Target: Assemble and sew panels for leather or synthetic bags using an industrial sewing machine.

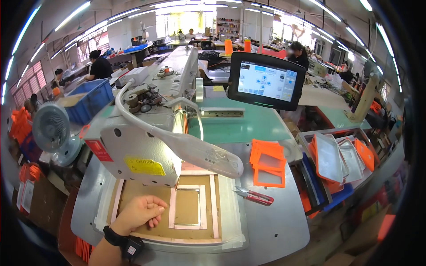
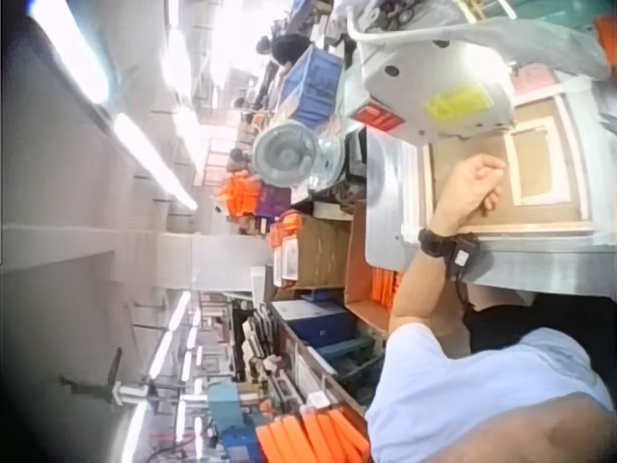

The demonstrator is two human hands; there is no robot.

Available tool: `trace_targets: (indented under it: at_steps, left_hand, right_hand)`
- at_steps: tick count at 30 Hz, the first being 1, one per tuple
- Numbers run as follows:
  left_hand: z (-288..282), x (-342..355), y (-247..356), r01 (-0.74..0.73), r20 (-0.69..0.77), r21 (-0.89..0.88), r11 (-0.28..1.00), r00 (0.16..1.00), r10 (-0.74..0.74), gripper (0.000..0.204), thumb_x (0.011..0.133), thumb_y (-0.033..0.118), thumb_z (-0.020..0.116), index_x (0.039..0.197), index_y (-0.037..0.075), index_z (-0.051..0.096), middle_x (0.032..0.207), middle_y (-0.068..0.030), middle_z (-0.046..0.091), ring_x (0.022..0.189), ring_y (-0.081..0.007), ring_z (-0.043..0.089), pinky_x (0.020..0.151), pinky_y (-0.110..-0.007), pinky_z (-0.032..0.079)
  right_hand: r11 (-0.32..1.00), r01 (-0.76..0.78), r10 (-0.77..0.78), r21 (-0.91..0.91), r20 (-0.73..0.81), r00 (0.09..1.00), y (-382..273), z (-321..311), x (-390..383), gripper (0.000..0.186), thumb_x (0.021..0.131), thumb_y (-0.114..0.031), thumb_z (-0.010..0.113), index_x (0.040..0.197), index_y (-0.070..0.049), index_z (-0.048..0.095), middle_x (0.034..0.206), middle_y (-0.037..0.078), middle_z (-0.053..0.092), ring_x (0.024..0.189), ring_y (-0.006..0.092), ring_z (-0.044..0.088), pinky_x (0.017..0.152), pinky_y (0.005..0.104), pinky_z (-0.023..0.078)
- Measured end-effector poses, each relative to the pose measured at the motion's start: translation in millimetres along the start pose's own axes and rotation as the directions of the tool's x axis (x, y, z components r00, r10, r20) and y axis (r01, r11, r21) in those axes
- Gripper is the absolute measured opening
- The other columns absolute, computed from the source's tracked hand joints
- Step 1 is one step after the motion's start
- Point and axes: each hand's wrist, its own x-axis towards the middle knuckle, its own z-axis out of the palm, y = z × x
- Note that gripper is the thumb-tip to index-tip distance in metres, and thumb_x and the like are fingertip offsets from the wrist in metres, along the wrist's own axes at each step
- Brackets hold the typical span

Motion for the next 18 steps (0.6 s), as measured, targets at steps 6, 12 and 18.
trace_targets:
  at_steps: [6,12,18]
  left_hand:
    - [4,-2,0,0.03,-0.009,0.044,0.999,1.0,-0.03,0.029,0.095,0.013,0.059,0.12,-0.003,0.057,0.076,-0.0044,0.061,0.064,-0.0093,0.058,0.055,-0.022,0.049]
    - [14,-16,2,0.005,-0.076,0.032,0.999,0.997,-0.002,0.016,0.096,0.012,0.055,0.101,-0.001,0.063,0.075,-0.0054,0.061,0.062,-0.0117,0.056,0.057,-0.025,0.044]
    - [16,-11,4,-0.011,-0.081,0.105,0.994,0.996,0.02,0.015,0.096,0.01,0.055,0.106,-0.001,0.06,0.068,0.0003,0.056,0.057,-0.007,0.05,0.052,-0.021,0.04]
  right_hand:
    - [0.971,0.091,-0.121,-0.219,-0.128,0.984,-74,45,29,0.018,0.085,-0.005,0.061,0.103,-0.006,0.063,0.091,0.012,0.065,0.075,0.0251,0.064,0.066,0.0372,0.05]
    - [0.884,0.096,-0.207,-0.458,-0.199,0.958,-118,52,45,0.015,0.083,-0.007,0.063,0.098,-0.005,0.063,0.087,0.012,0.064,0.074,0.0257,0.064,0.065,0.0383,0.049]
    - [0.794,0.069,-0.255,-0.604,-0.228,0.94,-137,54,49,0.011,0.082,-0.008,0.064,0.092,-0.005,0.063,0.083,0.012,0.064,0.072,0.0262,0.063,0.063,0.0393,0.048]
